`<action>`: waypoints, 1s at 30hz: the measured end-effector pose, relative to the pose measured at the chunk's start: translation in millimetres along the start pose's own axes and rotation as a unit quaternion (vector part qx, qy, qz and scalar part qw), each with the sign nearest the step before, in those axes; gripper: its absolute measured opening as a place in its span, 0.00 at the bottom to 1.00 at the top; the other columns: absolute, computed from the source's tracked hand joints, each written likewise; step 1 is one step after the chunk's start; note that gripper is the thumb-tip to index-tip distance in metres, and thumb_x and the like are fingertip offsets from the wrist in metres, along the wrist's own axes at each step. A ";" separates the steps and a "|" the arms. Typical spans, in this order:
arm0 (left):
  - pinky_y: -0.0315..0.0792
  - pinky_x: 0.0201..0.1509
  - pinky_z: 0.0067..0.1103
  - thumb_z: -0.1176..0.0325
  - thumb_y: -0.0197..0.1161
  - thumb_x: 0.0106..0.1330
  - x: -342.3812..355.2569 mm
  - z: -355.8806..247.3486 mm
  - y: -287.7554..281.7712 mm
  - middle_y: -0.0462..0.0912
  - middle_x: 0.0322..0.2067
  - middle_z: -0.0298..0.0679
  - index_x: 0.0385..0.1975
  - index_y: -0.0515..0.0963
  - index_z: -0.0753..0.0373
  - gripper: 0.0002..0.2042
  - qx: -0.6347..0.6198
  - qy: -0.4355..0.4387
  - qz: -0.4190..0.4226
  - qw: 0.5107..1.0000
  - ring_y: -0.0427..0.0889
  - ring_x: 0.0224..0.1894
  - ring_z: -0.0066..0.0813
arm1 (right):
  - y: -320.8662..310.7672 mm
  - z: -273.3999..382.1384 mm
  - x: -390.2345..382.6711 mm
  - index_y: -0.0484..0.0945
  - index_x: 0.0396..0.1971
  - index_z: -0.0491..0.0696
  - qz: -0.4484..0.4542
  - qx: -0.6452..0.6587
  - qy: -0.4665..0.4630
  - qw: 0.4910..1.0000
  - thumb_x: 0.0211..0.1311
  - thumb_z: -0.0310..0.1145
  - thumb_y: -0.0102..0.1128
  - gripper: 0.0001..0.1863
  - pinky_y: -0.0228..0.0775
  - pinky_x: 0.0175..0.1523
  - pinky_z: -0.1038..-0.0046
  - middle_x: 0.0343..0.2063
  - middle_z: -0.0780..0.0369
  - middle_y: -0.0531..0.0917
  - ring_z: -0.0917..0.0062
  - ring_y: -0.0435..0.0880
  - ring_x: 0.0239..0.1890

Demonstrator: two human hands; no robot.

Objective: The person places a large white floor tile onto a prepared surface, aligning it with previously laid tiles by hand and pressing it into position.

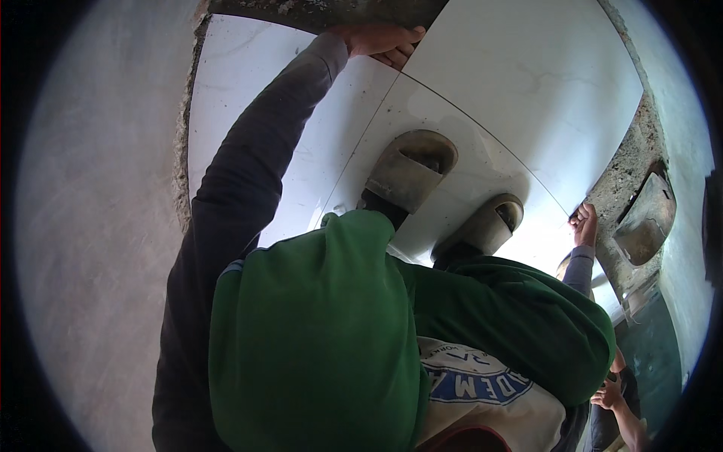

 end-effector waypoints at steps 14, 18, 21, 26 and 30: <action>0.71 0.59 0.18 0.76 0.63 0.56 4.2 6.0 -17.7 0.86 0.50 0.37 0.62 0.74 0.69 0.29 0.006 0.049 0.131 0.990 0.80 0.50 0.18 | -9.2 -6.6 8.8 0.68 0.25 0.60 -0.002 0.007 0.004 1.000 0.62 0.51 0.54 0.13 0.62 0.39 0.71 0.22 0.74 0.67 0.84 0.67 0.24; 0.71 0.60 0.18 0.77 0.63 0.55 5.5 4.0 -17.0 0.86 0.50 0.37 0.62 0.74 0.69 0.29 0.014 0.071 0.147 0.986 0.80 0.50 0.18 | -11.6 -7.8 13.2 0.72 0.27 0.59 0.009 0.007 -0.005 1.000 0.62 0.51 0.54 0.12 0.63 0.40 0.71 0.23 0.73 0.70 0.83 0.68 0.24; 0.71 0.61 0.21 0.75 0.63 0.58 7.0 6.1 -16.1 0.86 0.50 0.39 0.61 0.75 0.70 0.26 -0.013 0.056 0.132 0.990 0.80 0.51 0.20 | -9.7 -9.5 12.0 0.72 0.23 0.60 -0.021 -0.017 0.006 1.000 0.61 0.53 0.52 0.15 0.62 0.31 0.77 0.20 0.72 0.75 0.84 0.68 0.19; 0.70 0.62 0.22 0.74 0.63 0.60 6.5 4.3 -16.6 0.85 0.51 0.41 0.61 0.74 0.70 0.26 0.036 0.054 0.116 0.991 0.80 0.52 0.24 | -7.1 -9.5 8.2 0.72 0.23 0.59 -0.053 -0.011 -0.018 0.998 0.60 0.52 0.53 0.14 0.64 0.32 0.74 0.21 0.71 0.76 0.83 0.68 0.19; 0.68 0.64 0.22 0.71 0.64 0.61 3.6 0.0 -14.8 0.84 0.53 0.39 0.62 0.74 0.69 0.26 0.043 0.042 0.120 0.991 0.80 0.53 0.25 | -7.6 -8.9 5.3 0.73 0.24 0.58 -0.055 -0.010 -0.014 0.998 0.59 0.52 0.53 0.14 0.65 0.33 0.74 0.22 0.70 0.77 0.83 0.70 0.20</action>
Point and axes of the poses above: each hand's wrist, its own x-axis towards the middle knuckle, its own y-axis out of the palm, z = x × y, the point moved 1 cm from there along x, towards the middle knuckle
